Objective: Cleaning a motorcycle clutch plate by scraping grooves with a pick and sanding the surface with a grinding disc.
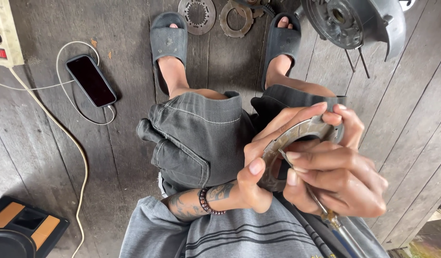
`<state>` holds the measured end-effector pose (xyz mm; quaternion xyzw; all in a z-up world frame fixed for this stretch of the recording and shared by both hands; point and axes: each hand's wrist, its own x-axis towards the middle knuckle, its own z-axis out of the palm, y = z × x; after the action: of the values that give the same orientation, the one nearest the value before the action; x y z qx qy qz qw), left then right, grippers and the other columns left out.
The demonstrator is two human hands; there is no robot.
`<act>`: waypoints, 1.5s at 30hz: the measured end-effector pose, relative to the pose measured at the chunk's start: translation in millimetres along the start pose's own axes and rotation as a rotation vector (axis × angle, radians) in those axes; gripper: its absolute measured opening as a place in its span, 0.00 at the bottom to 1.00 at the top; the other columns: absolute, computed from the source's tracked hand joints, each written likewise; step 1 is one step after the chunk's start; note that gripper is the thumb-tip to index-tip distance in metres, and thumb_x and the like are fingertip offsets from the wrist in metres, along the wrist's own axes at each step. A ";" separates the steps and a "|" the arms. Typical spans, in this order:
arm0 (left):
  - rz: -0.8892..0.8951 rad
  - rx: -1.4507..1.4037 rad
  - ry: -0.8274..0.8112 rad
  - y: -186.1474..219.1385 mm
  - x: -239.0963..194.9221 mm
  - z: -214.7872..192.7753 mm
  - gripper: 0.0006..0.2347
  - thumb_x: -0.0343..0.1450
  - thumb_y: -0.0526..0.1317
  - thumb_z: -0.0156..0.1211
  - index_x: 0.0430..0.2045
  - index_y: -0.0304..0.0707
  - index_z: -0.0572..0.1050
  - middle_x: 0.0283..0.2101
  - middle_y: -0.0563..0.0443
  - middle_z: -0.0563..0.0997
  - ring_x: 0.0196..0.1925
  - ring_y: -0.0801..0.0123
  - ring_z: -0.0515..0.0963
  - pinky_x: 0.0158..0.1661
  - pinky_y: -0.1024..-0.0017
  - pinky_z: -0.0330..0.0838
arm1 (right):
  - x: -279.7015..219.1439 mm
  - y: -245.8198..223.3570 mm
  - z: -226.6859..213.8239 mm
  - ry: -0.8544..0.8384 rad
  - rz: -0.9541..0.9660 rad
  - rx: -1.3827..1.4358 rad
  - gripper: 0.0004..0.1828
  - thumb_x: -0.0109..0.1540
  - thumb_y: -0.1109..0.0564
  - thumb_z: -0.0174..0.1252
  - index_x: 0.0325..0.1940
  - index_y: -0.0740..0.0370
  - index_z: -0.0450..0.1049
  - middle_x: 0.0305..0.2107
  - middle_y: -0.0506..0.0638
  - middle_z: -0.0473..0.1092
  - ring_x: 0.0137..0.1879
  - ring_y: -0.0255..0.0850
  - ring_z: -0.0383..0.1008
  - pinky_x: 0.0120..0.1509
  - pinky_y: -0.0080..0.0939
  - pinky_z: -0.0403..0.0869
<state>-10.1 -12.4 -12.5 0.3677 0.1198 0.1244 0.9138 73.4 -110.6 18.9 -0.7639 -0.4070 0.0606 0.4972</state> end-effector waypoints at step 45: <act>-0.234 -0.736 0.064 20.5 30.9 -42.3 0.40 0.74 0.59 0.50 0.74 0.30 0.43 0.77 0.29 0.46 0.82 0.48 0.44 0.73 0.38 0.47 | 67.9 352.2 161.3 -0.710 0.312 -0.282 0.22 0.61 0.59 0.58 0.60 0.61 0.68 0.43 0.54 0.76 0.29 0.47 0.77 0.35 0.46 0.77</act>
<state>2.9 38.9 -31.7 -0.0049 0.1370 0.0655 0.9884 235.8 -11.1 -325.1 -0.8087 -0.4368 0.3386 0.2013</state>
